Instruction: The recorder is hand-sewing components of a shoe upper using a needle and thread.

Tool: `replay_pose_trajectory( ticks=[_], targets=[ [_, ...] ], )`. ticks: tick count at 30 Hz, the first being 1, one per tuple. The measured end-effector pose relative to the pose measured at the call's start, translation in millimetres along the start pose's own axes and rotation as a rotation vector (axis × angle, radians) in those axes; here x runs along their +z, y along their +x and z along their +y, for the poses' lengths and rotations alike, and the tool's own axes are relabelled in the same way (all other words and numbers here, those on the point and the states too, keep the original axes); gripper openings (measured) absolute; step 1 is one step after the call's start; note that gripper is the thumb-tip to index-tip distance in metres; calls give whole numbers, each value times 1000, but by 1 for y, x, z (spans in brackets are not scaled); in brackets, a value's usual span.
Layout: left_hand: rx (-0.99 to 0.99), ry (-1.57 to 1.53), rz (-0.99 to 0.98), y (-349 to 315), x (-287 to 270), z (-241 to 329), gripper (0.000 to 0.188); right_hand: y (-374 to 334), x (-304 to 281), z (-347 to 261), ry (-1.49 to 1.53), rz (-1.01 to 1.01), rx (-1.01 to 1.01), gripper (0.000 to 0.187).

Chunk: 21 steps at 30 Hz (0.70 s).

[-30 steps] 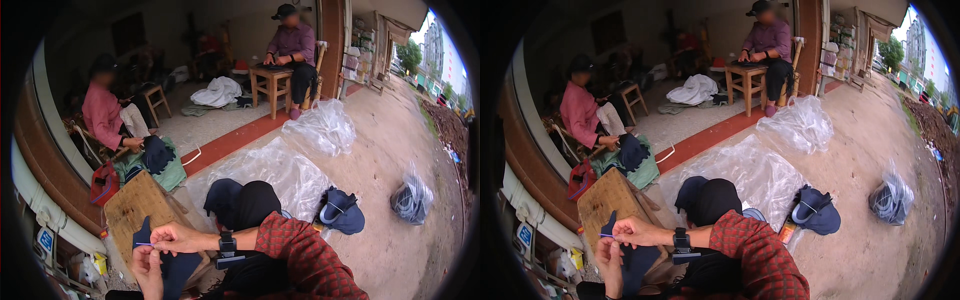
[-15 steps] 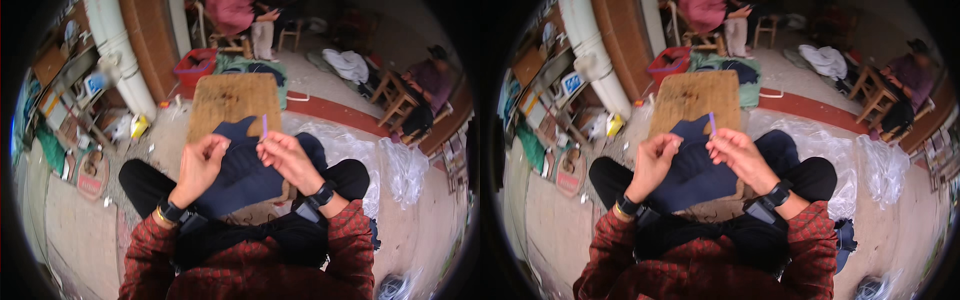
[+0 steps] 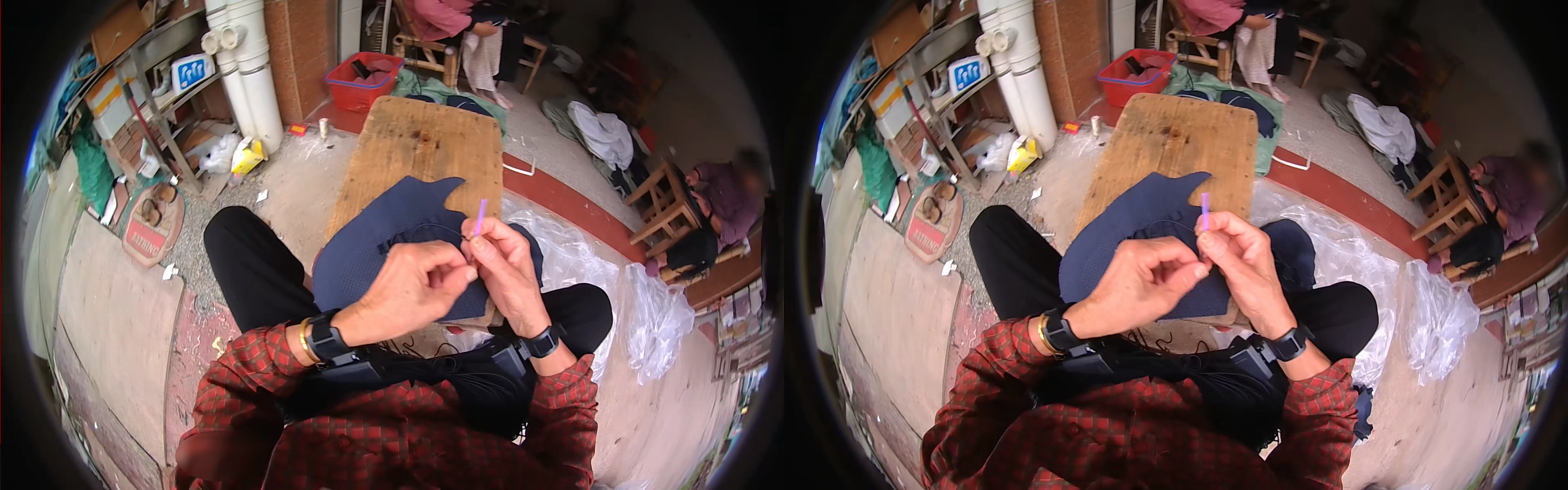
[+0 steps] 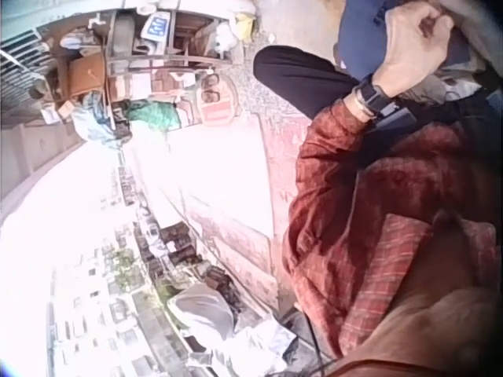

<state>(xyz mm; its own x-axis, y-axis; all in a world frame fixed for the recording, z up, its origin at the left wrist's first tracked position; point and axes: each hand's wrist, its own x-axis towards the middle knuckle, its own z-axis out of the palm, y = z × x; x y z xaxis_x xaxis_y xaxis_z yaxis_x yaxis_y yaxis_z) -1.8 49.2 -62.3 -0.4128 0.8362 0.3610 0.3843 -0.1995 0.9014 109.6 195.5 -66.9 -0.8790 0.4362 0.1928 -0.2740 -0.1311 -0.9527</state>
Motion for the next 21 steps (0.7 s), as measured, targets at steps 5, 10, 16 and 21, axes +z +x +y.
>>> replay_pose_trajectory(
  ticks=[5,10,16,21],
  targets=[
    [23,-24,-10,-13,0,1,13,-3,1,-1,13,-21,94,21],
    [159,185,93,-19,-25,0,12,1,1,0,-35,41,-44,16],
    [199,662,83,-26,-68,-29,63,8,-6,-16,-121,39,-165,15],
    [193,719,-4,-19,-67,-44,64,9,-9,-21,-227,83,-189,18]
  ],
)
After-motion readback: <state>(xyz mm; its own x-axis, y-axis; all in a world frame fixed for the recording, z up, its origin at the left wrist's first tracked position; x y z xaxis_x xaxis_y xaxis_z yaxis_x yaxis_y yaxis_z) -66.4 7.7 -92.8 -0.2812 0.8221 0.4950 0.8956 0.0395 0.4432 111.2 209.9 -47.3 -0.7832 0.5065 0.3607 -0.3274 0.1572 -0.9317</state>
